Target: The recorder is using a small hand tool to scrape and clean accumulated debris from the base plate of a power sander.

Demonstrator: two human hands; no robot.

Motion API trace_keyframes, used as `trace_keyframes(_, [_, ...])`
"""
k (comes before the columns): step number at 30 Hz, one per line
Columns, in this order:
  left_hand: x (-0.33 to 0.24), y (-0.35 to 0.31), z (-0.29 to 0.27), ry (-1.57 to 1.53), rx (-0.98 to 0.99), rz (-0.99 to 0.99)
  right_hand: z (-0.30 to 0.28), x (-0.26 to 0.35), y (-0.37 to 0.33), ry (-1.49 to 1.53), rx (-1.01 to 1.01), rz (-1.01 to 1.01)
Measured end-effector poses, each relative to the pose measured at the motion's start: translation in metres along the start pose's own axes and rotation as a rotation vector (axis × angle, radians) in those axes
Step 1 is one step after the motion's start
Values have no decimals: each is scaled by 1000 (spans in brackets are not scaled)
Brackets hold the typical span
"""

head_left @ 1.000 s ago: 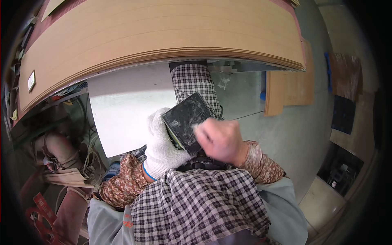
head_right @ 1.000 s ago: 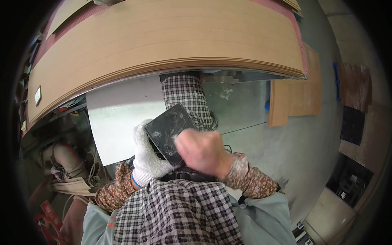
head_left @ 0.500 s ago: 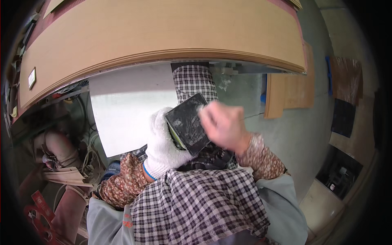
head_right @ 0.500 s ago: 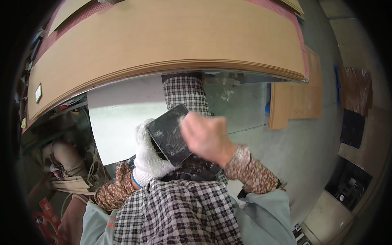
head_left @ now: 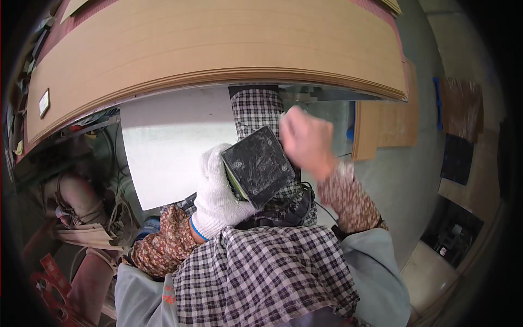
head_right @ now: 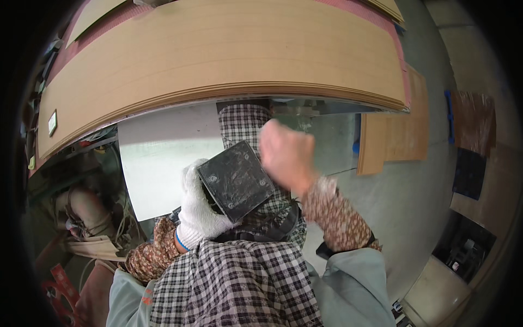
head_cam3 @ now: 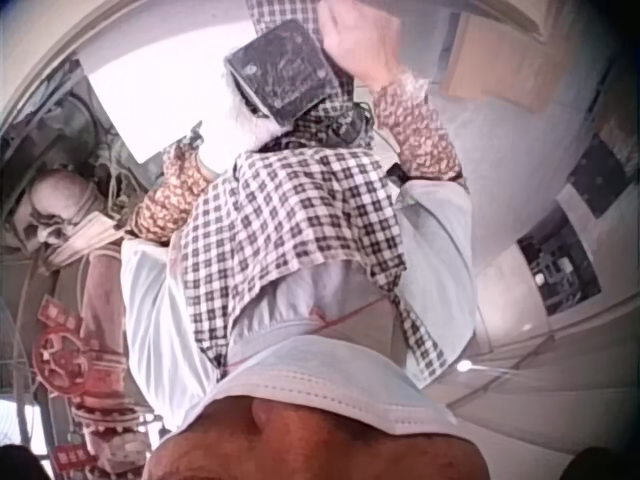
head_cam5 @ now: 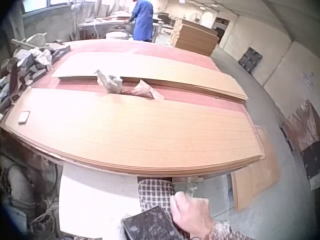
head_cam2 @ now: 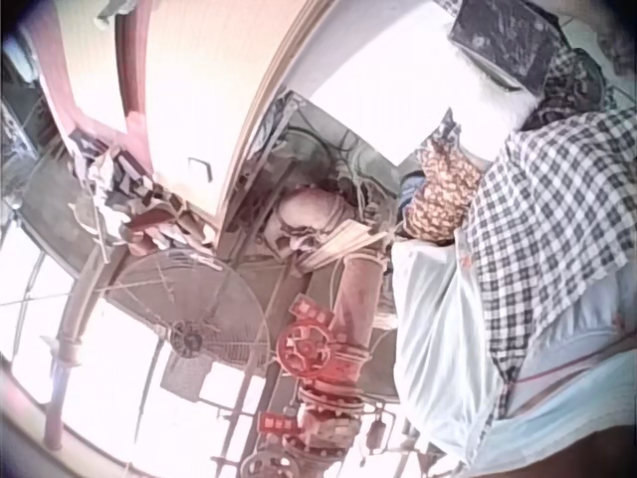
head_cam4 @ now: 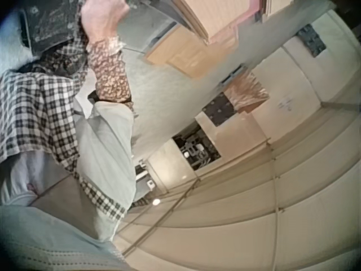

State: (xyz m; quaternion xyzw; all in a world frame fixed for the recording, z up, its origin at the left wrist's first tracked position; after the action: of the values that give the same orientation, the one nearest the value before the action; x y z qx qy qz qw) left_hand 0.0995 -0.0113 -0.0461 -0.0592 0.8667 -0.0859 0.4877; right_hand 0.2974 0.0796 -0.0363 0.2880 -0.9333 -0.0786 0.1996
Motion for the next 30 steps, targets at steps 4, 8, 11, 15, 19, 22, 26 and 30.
trace_keyframes(4, [0, -3, -5, 22, -16, 83, -12, -17, -2, 212, -55, 348])
trace_keyframes(8, [2, 6, 1, -36, -34, 60, -11, 43, 9, 396, -4, -135])
trace_keyframes(11, [-4, 0, -5, -34, -50, 81, -7, 17, 13, 131, -9, -89])
trace_keyframes(15, [-1, 12, 2, -34, -98, 101, -20, -11, 16, 106, -1, -9])
trace_keyframes(19, [-4, 5, -5, -85, -103, 91, -72, 21, 66, 142, -142, -216])
trace_keyframes(22, [0, 4, -12, -81, -160, 103, -77, -15, 114, -8, -134, -224])
trace_keyframes(26, [7, 2, -17, -158, -171, 17, -71, -77, 185, -239, -159, -275])
trace_keyframes(30, [11, 4, -22, -254, -202, -21, -60, -76, 234, -286, -230, -274])
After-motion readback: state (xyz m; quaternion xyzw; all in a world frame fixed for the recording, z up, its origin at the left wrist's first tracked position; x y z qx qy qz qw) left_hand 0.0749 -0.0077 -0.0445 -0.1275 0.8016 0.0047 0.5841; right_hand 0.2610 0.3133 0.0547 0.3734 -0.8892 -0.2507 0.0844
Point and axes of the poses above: each hand's wrist, its own y-axis towards the middle knuckle, its own z-axis out of the palm, x = y × z, the point moved 4 cm from there along y, towards the middle knuckle, and after that the axes turned 15 degrees about -z, right-handed, at the moved point
